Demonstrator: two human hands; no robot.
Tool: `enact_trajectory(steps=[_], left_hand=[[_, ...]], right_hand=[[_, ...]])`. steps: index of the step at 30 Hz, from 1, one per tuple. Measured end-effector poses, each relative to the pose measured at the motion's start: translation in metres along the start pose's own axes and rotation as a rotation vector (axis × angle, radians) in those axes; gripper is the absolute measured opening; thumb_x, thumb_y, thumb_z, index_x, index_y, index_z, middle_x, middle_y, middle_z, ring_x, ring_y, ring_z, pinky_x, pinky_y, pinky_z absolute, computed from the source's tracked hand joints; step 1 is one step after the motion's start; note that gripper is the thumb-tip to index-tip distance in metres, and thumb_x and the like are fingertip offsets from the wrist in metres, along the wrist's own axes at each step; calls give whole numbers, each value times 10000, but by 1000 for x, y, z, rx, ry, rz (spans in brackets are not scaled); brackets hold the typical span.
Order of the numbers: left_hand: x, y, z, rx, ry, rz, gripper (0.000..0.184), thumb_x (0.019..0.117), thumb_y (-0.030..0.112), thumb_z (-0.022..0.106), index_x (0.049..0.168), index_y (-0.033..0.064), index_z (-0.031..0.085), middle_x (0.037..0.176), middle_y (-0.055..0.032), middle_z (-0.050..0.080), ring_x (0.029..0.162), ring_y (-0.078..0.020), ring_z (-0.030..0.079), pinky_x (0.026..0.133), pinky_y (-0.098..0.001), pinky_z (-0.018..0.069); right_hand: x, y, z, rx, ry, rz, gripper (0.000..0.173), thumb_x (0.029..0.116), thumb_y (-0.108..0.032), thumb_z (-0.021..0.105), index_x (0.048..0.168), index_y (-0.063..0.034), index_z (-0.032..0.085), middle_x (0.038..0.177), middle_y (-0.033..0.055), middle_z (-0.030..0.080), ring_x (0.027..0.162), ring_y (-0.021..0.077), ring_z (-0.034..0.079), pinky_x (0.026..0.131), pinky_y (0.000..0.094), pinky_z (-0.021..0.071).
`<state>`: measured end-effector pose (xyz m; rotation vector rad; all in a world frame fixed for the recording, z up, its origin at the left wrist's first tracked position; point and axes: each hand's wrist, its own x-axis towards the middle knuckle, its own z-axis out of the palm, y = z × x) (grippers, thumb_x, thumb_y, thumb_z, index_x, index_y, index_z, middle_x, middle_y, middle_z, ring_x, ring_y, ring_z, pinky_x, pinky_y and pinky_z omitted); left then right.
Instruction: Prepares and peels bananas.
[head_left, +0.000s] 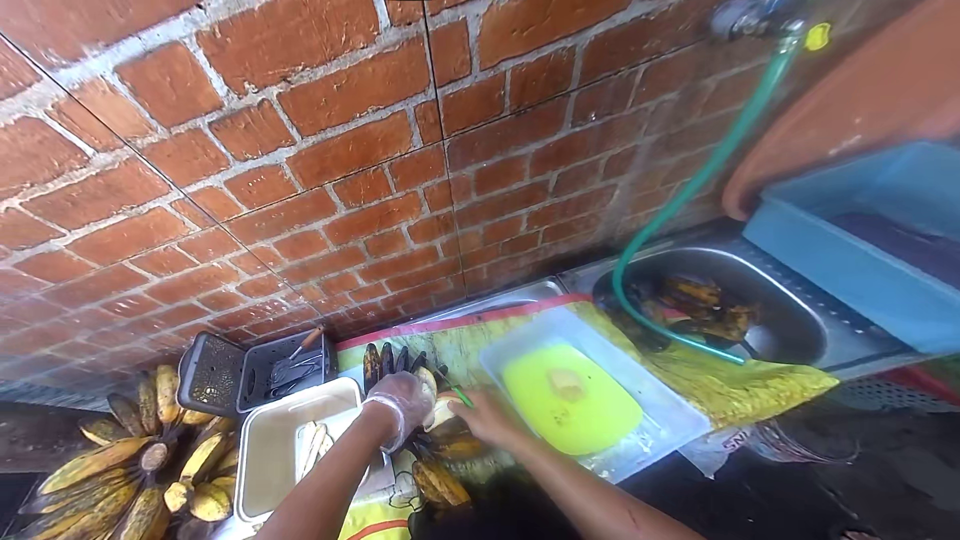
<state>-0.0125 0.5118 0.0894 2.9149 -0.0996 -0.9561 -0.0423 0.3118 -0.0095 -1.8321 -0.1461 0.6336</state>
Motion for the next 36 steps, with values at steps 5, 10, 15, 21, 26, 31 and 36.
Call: enact_trajectory(steps=[5, 10, 15, 21, 26, 31, 36], left_hand=[[16, 32, -3, 77, -215, -2, 664, 861, 631, 660, 1202, 62, 688, 1224, -222, 669, 1157, -414, 637, 948, -690, 493], [21, 73, -9, 203, -411, -28, 581, 930, 501, 657, 1168, -28, 684, 1271, -264, 646, 1203, -450, 604, 959, -703, 459], [18, 101, 6, 305, -427, 85, 390, 1002, 274, 605, 1171, -72, 666, 1270, -284, 634, 1205, -463, 594, 974, -678, 461], [0, 112, 38, 94, -443, 89, 357, 1033, 151, 539, 1275, -102, 608, 1344, -297, 589, 1270, -439, 565, 1069, -580, 442], [-13, 109, 7, 155, -432, -94, 352, 987, 128, 587, 1259, -95, 611, 1333, -296, 591, 1243, -447, 582, 989, -607, 498], [-23, 42, 6, 19, -259, 95, 366, 927, 328, 680, 1206, 92, 674, 1177, -202, 687, 1094, -417, 658, 859, -689, 520], [-69, -60, 41, -1436, 75, 294, 444, 1070, 261, 398, 1477, 143, 530, 1070, -125, 697, 815, -193, 677, 742, -363, 592]], right_hand=[[-3, 10, 1, 42, 9, -10, 326, 1042, -324, 568, 1311, -202, 707, 1103, 61, 731, 823, 143, 683, 750, 375, 578], [-11, 11, 0, 74, 24, 8, 293, 1029, -262, 607, 1253, -111, 720, 986, 51, 730, 691, 100, 640, 657, 322, 558], [-17, 22, 3, 99, 96, 26, 204, 1005, -171, 603, 1119, -71, 740, 933, 56, 731, 774, 124, 685, 739, 364, 582], [-23, 33, 4, 109, 200, 54, 254, 1039, -146, 549, 1204, -67, 726, 928, 71, 738, 728, 143, 682, 692, 374, 589], [-20, 30, 0, 97, 178, 115, 288, 1064, -227, 549, 1277, -109, 703, 888, 74, 697, 600, 135, 594, 552, 335, 521], [-29, 22, -10, -7, 256, 71, 416, 1025, -470, 592, 1128, -86, 716, 811, 65, 663, 597, 174, 616, 556, 390, 552], [-42, -6, -10, -52, 411, -189, 406, 1076, -398, 459, 1134, -104, 733, 981, 2, 747, 746, 105, 686, 588, 305, 567]])
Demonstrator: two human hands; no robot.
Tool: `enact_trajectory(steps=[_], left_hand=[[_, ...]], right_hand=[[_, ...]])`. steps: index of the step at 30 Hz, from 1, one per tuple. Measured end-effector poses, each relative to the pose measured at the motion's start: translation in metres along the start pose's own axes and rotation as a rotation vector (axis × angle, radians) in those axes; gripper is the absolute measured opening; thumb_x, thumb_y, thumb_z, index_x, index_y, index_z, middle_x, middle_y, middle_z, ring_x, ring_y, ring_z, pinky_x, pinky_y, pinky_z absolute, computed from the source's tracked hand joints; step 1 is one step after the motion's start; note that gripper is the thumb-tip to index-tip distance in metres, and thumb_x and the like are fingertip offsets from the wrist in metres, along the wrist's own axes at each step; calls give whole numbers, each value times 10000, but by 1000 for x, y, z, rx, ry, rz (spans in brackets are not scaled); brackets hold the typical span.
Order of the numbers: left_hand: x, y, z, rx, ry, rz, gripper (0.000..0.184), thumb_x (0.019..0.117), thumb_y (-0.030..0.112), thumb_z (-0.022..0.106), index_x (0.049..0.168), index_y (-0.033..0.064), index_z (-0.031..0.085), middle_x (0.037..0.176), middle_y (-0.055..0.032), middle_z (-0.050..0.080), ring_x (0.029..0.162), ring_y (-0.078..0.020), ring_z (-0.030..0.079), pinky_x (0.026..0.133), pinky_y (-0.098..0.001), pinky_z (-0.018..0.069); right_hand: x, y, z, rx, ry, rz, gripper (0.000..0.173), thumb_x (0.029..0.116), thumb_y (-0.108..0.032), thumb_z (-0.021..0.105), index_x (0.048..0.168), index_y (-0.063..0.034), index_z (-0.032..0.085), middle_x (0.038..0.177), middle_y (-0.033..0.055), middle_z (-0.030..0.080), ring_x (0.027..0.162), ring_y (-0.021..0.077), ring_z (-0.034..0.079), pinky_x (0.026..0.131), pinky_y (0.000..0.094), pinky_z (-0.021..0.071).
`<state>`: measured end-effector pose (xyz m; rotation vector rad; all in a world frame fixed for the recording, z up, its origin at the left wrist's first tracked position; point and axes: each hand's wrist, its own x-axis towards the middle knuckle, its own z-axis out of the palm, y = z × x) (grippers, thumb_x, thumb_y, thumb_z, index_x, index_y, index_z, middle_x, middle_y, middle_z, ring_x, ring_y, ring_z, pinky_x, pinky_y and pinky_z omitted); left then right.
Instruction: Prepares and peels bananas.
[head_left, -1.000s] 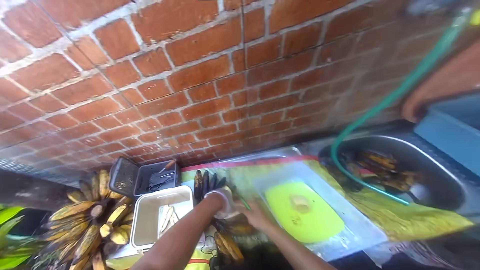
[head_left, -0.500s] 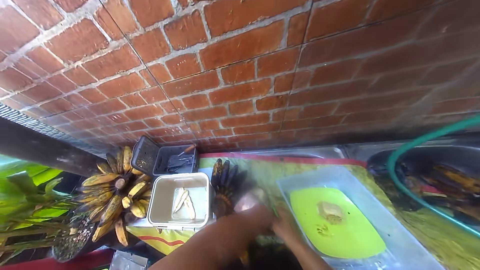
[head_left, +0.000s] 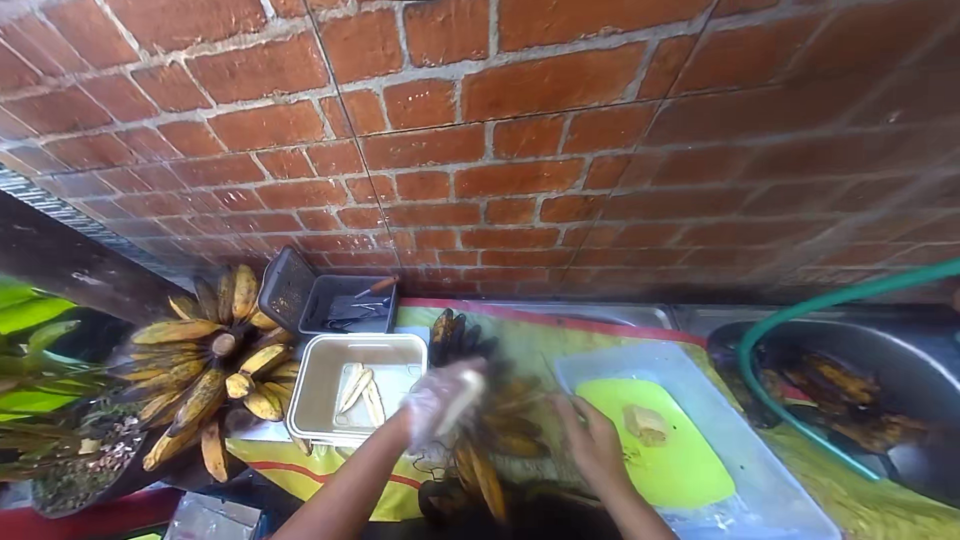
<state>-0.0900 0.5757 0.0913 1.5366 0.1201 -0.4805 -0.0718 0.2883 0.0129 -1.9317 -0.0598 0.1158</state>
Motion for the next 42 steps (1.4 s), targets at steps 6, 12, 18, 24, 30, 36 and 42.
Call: enact_trajectory(steps=[6, 12, 18, 24, 30, 36, 42], left_hand=[[-62, -32, -75, -853, 525, 134, 406, 1085, 356, 311, 1276, 125, 585, 892, -71, 636, 740, -181, 638, 641, -322, 555], [-86, -38, -117, -1284, 632, 307, 321, 1076, 410, 347, 955, 190, 547, 686, 34, 521, 570, -96, 559, 530, -239, 507], [-108, -39, -148, -1503, 632, 438, 298, 1045, 336, 303, 973, 177, 544, 678, 29, 546, 577, -96, 587, 550, -240, 524], [-119, -32, -164, -1494, 598, 366, 312, 1038, 368, 332, 888, 189, 539, 663, 32, 536, 576, -100, 580, 541, -244, 514], [-123, -32, -176, -1398, 516, 316, 349, 1049, 420, 355, 856, 193, 537, 661, 35, 537, 577, -95, 588, 547, -239, 528], [-131, -32, -183, -1471, 403, 297, 379, 1060, 422, 321, 872, 179, 543, 678, 26, 549, 595, -96, 598, 570, -233, 533], [-143, -28, -188, -1485, 379, 277, 370, 1063, 415, 321, 866, 179, 526, 678, 17, 536, 617, -130, 608, 616, -285, 558]], right_hand=[[-3, -67, 64, 82, -292, -116, 465, 1103, -394, 350, 938, -72, 642, 739, 12, 564, 593, 124, 544, 545, 324, 510], [-45, -136, 192, 158, -703, -94, 510, 1103, -421, 306, 885, -94, 630, 712, -24, 492, 645, 97, 500, 619, 312, 465], [-73, -156, 259, 250, -759, -204, 501, 1116, -440, 307, 823, -127, 567, 662, -36, 418, 601, 91, 445, 584, 292, 410], [-77, -165, 284, 176, -688, -277, 506, 1110, -466, 324, 853, -121, 590, 651, -23, 457, 598, 102, 493, 581, 315, 447], [-80, -169, 300, 101, -607, -263, 509, 1105, -474, 336, 819, -131, 580, 625, -24, 454, 574, 108, 493, 554, 333, 442], [-81, -169, 310, 40, -594, -260, 543, 1099, -510, 320, 806, -136, 584, 619, -27, 456, 577, 112, 502, 562, 340, 446], [-84, -170, 324, 13, -586, -274, 571, 1095, -538, 301, 795, -138, 579, 625, -17, 470, 592, 119, 518, 572, 351, 460]])
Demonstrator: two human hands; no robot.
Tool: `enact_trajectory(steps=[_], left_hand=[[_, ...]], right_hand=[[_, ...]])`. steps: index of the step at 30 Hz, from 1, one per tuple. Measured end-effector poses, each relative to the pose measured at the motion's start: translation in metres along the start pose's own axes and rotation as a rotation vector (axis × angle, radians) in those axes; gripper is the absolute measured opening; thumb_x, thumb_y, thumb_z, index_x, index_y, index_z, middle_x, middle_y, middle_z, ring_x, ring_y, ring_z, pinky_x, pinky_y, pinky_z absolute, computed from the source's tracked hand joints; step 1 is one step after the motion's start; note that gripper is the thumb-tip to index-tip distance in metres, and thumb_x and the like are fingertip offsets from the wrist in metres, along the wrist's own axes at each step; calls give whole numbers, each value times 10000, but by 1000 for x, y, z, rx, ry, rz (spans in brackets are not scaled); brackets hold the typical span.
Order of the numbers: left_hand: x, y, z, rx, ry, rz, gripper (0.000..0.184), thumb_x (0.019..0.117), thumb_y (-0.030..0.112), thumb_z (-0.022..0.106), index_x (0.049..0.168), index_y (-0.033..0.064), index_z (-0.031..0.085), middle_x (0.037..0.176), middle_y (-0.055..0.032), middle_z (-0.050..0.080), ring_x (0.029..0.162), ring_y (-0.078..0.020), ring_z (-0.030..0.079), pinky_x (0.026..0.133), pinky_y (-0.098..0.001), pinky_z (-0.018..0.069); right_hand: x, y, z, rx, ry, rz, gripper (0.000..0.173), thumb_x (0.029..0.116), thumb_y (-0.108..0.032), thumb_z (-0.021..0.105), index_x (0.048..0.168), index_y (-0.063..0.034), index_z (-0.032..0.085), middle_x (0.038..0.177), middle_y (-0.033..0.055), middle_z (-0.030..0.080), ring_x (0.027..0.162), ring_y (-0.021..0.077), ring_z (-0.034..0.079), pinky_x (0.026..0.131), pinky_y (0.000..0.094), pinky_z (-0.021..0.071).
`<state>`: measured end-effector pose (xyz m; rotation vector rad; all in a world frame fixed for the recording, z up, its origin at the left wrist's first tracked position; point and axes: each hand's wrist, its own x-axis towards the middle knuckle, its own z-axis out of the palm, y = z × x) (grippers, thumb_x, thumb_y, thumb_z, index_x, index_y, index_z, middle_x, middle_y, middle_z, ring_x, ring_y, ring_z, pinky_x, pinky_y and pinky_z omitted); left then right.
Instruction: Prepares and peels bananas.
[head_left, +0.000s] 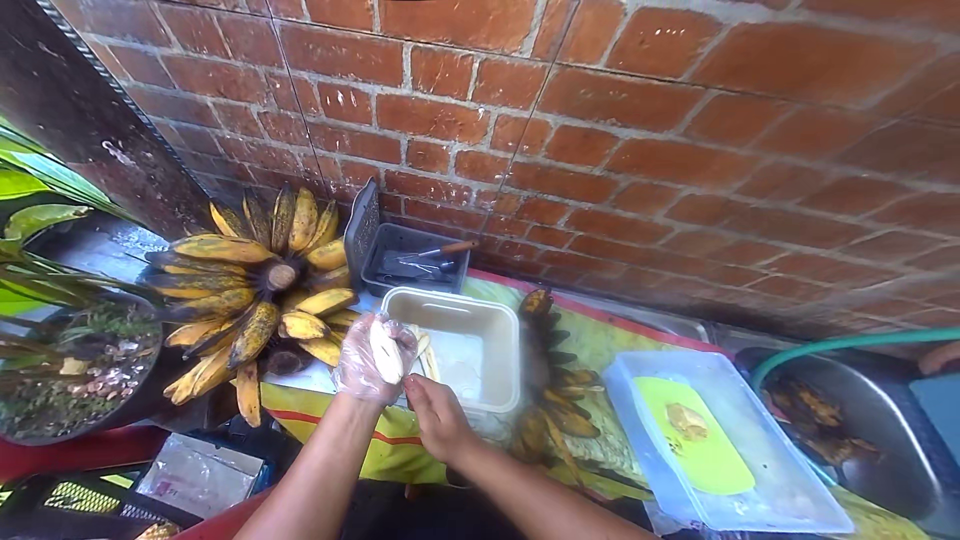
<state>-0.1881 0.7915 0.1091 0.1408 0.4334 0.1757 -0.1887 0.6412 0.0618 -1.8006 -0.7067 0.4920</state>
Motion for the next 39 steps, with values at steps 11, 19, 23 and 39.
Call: enact_trajectory(steps=[11, 19, 23, 39], left_hand=[[-12, 13, -12, 79, 24, 64, 329, 1060, 369, 336, 863, 178, 518, 688, 2, 531, 623, -150, 591, 616, -318, 549], [-13, 9, -13, 94, 127, 176, 291, 1049, 326, 342, 847, 192, 505, 667, 23, 508, 580, -121, 558, 561, -275, 513], [-8, 5, -17, 89, 173, 208, 285, 1048, 330, 345, 867, 191, 516, 677, 24, 520, 575, -113, 560, 546, -265, 508], [17, -38, -29, 488, 270, 44, 452, 1081, 461, 388, 1237, 82, 577, 998, -159, 679, 827, -268, 689, 702, -439, 599]], right_hand=[[9, -4, 15, -137, -50, 81, 562, 1094, -527, 280, 821, -145, 589, 639, -7, 484, 610, 149, 538, 595, 394, 482], [16, -9, 22, -289, -67, 196, 511, 1095, -445, 294, 912, -120, 642, 729, 43, 599, 742, 209, 639, 694, 472, 526], [21, -12, 19, -363, -104, 242, 456, 1090, -375, 308, 965, -117, 663, 821, 70, 659, 848, 233, 678, 760, 502, 543], [47, -14, -69, -822, -13, 264, 457, 1060, -509, 466, 1112, -102, 667, 1037, 115, 715, 969, 305, 714, 790, 534, 580]])
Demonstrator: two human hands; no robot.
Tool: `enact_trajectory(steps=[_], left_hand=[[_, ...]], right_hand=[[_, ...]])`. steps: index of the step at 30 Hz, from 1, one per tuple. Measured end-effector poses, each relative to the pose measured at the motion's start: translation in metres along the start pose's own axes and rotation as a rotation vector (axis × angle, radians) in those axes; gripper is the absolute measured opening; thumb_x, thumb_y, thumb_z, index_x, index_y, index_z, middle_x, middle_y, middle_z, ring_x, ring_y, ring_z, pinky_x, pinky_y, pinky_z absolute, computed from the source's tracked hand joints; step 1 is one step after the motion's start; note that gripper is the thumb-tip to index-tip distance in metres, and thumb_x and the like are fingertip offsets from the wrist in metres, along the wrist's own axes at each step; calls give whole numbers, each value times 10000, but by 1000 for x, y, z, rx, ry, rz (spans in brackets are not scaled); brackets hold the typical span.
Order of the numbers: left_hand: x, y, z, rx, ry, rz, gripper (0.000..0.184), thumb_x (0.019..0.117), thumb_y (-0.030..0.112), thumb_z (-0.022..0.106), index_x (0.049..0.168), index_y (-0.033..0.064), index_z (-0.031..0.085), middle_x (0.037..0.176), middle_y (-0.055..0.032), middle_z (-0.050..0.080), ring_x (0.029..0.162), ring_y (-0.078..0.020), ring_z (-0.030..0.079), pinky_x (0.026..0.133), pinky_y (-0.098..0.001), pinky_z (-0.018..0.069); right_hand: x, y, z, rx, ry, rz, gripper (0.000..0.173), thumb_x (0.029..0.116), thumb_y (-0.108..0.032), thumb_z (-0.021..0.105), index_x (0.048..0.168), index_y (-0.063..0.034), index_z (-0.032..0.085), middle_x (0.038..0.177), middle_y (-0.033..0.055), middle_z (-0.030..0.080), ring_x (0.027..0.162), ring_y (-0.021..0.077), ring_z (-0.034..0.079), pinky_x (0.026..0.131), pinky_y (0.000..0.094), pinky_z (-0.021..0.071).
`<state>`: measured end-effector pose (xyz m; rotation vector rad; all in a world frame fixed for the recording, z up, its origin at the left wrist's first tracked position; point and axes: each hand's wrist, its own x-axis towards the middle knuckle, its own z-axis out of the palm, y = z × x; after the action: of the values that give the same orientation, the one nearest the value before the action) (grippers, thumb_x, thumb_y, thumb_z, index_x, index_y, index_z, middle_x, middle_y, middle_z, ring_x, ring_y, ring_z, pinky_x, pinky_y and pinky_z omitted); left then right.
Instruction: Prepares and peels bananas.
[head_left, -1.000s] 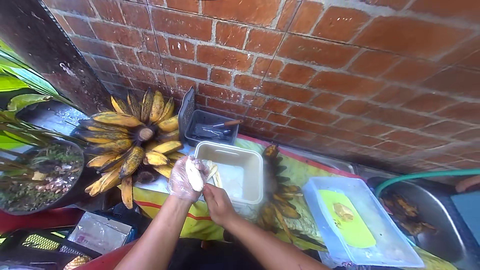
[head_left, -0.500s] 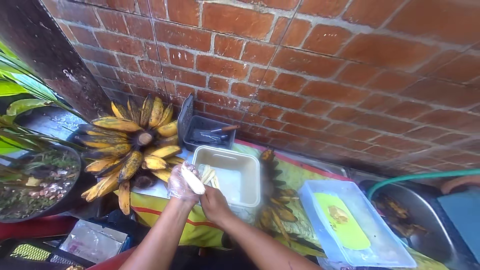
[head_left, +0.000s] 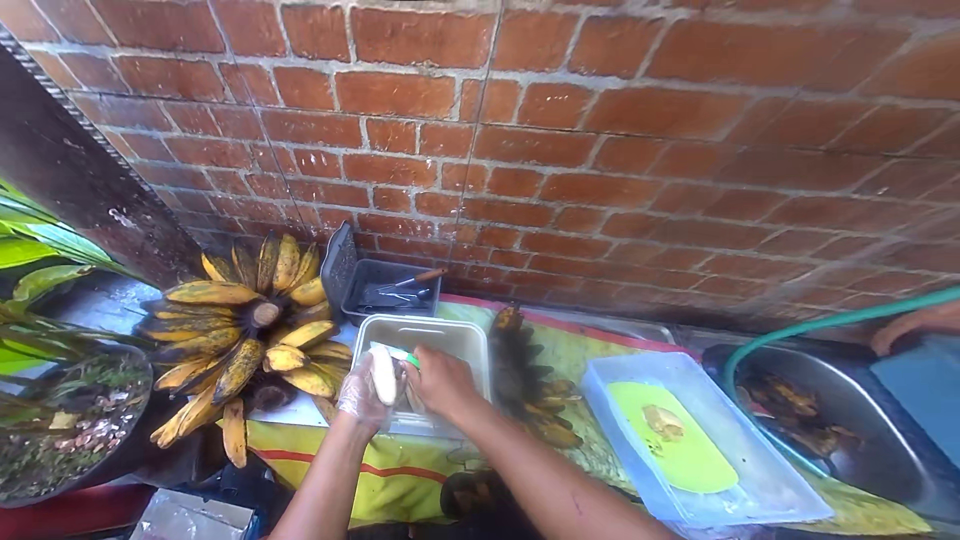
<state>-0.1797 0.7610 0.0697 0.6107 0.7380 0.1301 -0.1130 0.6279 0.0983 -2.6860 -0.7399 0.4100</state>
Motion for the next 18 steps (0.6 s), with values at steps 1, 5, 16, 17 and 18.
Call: enact_trajectory(steps=[1, 5, 16, 17, 18], left_hand=[[3, -3, 2, 27, 46, -20, 424, 1090, 412, 388, 1256, 69, 574, 1010, -171, 678, 822, -275, 690, 692, -433, 599], [28, -6, 5, 472, 117, 136, 333, 1112, 255, 423, 1338, 54, 561, 1141, -156, 691, 951, -243, 699, 805, -397, 595], [51, 9, 43, 2298, 199, 439, 378, 1066, 428, 473, 1411, 316, 581, 1315, -60, 681, 1149, -336, 680, 928, -601, 552], [51, 14, 46, 2293, 237, 440, 394, 1054, 487, 473, 1374, 291, 596, 1255, -84, 703, 1106, -354, 693, 895, -620, 553], [50, 20, 49, 2262, 270, 438, 432, 1047, 541, 461, 1356, 272, 598, 1224, -103, 711, 1091, -371, 694, 884, -638, 548]], right_hand=[[1, 5, -5, -32, -9, 12, 434, 1061, -488, 474, 1144, -103, 656, 1068, 120, 711, 981, 313, 712, 796, 534, 582], [-1, 29, -20, -68, 0, 62, 414, 1076, -450, 459, 1215, -96, 621, 1133, 141, 698, 983, 338, 714, 791, 544, 582], [-38, 109, -18, 276, 40, 18, 449, 1053, -517, 450, 1199, -143, 652, 1042, 63, 712, 992, 240, 702, 865, 491, 573], [-40, 115, -17, 312, 41, 19, 461, 1051, -523, 452, 1212, -140, 652, 1043, 67, 711, 998, 237, 700, 875, 486, 572], [-41, 121, -15, 352, 45, 20, 471, 1048, -532, 451, 1217, -140, 651, 1037, 67, 709, 994, 231, 696, 877, 481, 570]])
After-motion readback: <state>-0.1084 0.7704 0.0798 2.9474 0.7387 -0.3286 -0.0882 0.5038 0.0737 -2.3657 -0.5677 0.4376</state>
